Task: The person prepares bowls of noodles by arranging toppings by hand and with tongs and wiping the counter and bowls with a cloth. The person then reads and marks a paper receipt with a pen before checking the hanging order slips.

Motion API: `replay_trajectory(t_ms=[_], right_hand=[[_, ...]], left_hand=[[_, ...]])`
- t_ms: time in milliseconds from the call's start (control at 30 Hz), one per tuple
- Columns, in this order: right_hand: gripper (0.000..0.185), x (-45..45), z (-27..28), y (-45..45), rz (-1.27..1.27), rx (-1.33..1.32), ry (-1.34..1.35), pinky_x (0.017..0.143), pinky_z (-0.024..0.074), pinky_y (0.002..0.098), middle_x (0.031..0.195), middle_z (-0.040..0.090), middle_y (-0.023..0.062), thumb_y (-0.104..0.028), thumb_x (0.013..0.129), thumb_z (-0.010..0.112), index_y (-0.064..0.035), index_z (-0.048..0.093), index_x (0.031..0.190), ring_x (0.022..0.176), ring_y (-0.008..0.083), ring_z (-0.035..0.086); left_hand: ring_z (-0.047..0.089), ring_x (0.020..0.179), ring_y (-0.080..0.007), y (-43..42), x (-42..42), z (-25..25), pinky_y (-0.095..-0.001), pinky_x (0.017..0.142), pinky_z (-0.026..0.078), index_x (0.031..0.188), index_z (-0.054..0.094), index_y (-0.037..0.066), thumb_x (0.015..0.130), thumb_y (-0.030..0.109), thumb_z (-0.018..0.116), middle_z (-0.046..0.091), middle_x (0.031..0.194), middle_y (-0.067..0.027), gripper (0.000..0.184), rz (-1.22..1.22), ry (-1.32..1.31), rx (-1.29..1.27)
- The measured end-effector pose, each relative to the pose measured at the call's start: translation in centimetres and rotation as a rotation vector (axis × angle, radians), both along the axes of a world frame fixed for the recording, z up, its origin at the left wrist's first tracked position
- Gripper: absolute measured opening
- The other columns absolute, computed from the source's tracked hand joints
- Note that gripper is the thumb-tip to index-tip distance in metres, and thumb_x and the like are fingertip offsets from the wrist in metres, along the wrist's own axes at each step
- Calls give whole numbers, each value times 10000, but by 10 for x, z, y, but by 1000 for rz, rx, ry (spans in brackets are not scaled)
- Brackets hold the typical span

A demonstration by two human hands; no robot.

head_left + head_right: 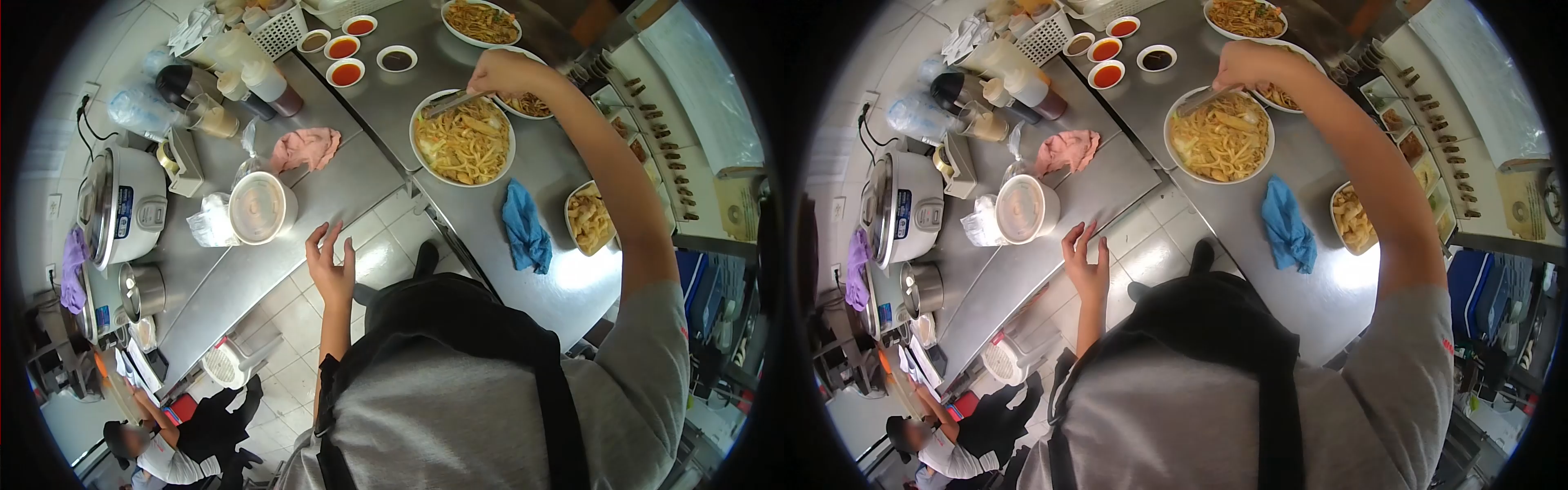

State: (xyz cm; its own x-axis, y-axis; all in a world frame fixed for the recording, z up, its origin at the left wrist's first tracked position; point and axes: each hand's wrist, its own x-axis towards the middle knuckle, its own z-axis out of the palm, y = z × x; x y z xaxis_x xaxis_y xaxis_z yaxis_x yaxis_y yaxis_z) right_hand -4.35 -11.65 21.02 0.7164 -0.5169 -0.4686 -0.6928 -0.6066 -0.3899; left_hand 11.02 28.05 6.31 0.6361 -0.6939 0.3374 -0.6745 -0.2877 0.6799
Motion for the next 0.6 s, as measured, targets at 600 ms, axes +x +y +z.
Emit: replay_trajectory(t_ms=[600], right_hand=[[289,-109,19,60,31,-393,-341,693,492,326,874,688,164,-196,856,639,-34,663,1094,730,243,660]], left_hand=[[558,1065,-285,7,5,-11,-374,911,451,1141,650,118,782,38,684,550,1133,-132,370,1,14,-6]])
